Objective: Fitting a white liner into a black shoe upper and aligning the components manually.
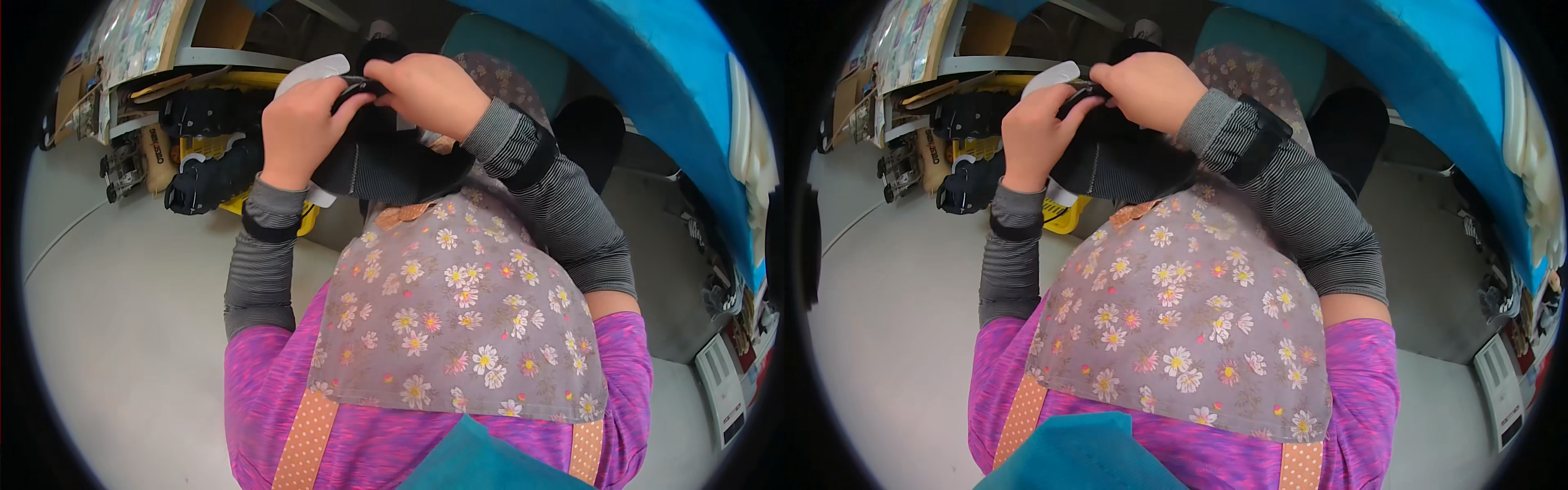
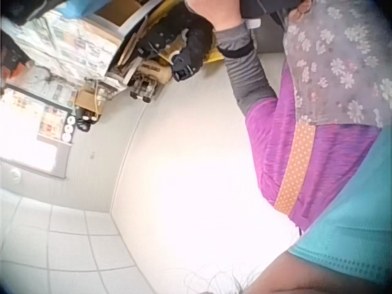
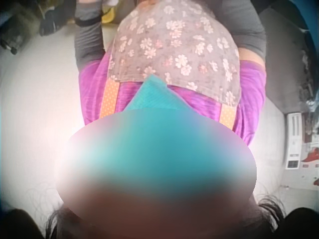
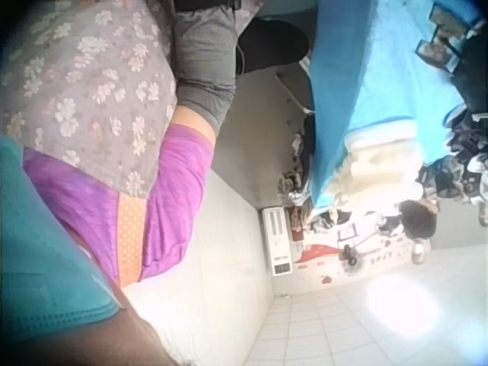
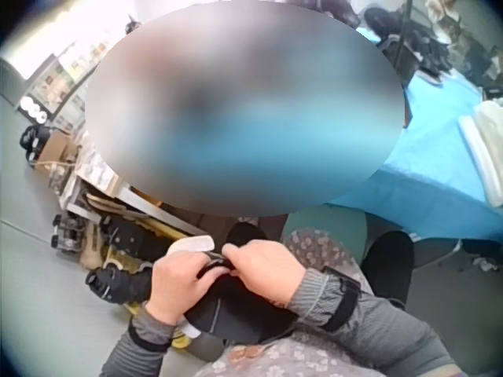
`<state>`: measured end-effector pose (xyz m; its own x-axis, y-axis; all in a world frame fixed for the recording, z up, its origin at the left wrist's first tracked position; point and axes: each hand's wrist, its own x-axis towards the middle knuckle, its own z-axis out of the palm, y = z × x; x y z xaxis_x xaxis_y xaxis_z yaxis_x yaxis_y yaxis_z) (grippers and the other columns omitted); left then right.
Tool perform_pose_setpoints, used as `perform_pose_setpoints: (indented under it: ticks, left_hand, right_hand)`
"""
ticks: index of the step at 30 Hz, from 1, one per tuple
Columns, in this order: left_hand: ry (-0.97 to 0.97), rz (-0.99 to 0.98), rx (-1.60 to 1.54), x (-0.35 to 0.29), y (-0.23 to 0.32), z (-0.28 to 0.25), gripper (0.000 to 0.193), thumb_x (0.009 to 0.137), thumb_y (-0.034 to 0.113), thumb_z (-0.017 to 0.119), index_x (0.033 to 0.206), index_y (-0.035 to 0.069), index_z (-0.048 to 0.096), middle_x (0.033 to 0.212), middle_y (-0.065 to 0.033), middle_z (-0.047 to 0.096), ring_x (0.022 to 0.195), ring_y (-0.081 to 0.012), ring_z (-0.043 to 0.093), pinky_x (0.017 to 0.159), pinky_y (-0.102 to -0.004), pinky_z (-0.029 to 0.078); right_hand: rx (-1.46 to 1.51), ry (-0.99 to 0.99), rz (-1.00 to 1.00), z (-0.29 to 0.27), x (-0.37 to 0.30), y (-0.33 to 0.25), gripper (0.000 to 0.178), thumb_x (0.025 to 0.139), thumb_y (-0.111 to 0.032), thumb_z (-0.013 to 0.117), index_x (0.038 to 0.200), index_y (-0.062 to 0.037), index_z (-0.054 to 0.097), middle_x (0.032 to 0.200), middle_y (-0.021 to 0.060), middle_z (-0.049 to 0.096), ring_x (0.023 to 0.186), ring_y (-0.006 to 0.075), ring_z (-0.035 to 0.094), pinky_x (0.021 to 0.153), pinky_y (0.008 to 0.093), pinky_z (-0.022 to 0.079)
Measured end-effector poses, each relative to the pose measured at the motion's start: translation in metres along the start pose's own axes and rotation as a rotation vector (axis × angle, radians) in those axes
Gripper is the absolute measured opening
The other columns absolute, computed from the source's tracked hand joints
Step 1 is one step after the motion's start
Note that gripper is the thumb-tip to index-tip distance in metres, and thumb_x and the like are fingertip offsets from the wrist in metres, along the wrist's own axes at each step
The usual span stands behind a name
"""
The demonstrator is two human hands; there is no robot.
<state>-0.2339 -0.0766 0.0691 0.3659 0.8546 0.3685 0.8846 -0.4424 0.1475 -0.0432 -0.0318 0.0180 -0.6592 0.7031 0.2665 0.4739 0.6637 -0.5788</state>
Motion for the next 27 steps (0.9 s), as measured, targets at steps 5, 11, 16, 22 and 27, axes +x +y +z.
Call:
perform_pose_setpoints:
  ticks: [5,11,16,22,27]
  left_hand:
    - [-0.23,-0.066,0.022,-0.011,-0.017,-0.031,0.024,0.079,0.026,0.078,0.087,0.005,0.069,0.075,-0.0116,0.064,0.067,-0.0301,0.062,0.058,-0.0347,0.049]
    - [-0.062,-0.116,0.047,-0.002,-0.015,-0.04,0.021,0.076,0.02,0.079,0.088,0.005,0.071,0.077,-0.0098,0.063,0.068,-0.0299,0.059,0.064,-0.0338,0.048]
    - [-0.057,-0.466,-0.573,-0.012,-0.025,-0.025,0.021,0.079,0.015,0.079,0.09,0.0,0.07,0.075,-0.0012,0.062,0.069,-0.01,0.056,0.064,-0.0269,0.045]
    - [-0.129,-0.343,-0.594,0.017,-0.016,-0.043,0.033,0.081,0.012,0.077,0.08,0.004,0.045,0.071,0.0024,0.043,0.07,-0.0073,0.045,0.064,-0.0212,0.041]
    - [-0.126,-0.324,-0.996,0.058,-0.017,-0.072,0.038,0.087,0.005,0.071,0.113,0.005,0.044,0.096,-0.0034,0.056,0.093,-0.0095,0.061,0.078,-0.0217,0.049]
  right_hand:
    - [0.115,-0.011,0.078,-0.004,-0.012,0.018,0.023,0.084,-0.025,0.07,0.102,-0.0118,0.064,0.079,0.0118,0.066,0.079,0.0339,0.065,0.068,0.0445,0.051]
    - [0.26,0.068,-0.026,-0.004,-0.017,0.022,0.023,0.086,-0.029,0.069,0.1,-0.0104,0.064,0.079,0.0129,0.063,0.078,0.0338,0.063,0.069,0.0426,0.051]
    - [0.195,0.016,0.005,-0.014,-0.014,0.016,0.024,0.084,-0.028,0.071,0.095,-0.0083,0.063,0.075,0.0123,0.062,0.075,0.0344,0.063,0.066,0.0425,0.05]
    - [-0.024,0.238,-0.031,-0.028,0.006,-0.002,0.036,0.084,-0.041,0.072,0.084,-0.0058,0.063,0.07,0.0141,0.062,0.066,0.0341,0.062,0.06,0.0429,0.049]
    - [0.303,0.127,0.147,-0.073,0.02,-0.001,0.041,0.087,-0.043,0.069,0.08,-0.0026,0.066,0.065,0.0187,0.058,0.061,0.0372,0.059,0.056,0.0416,0.047]
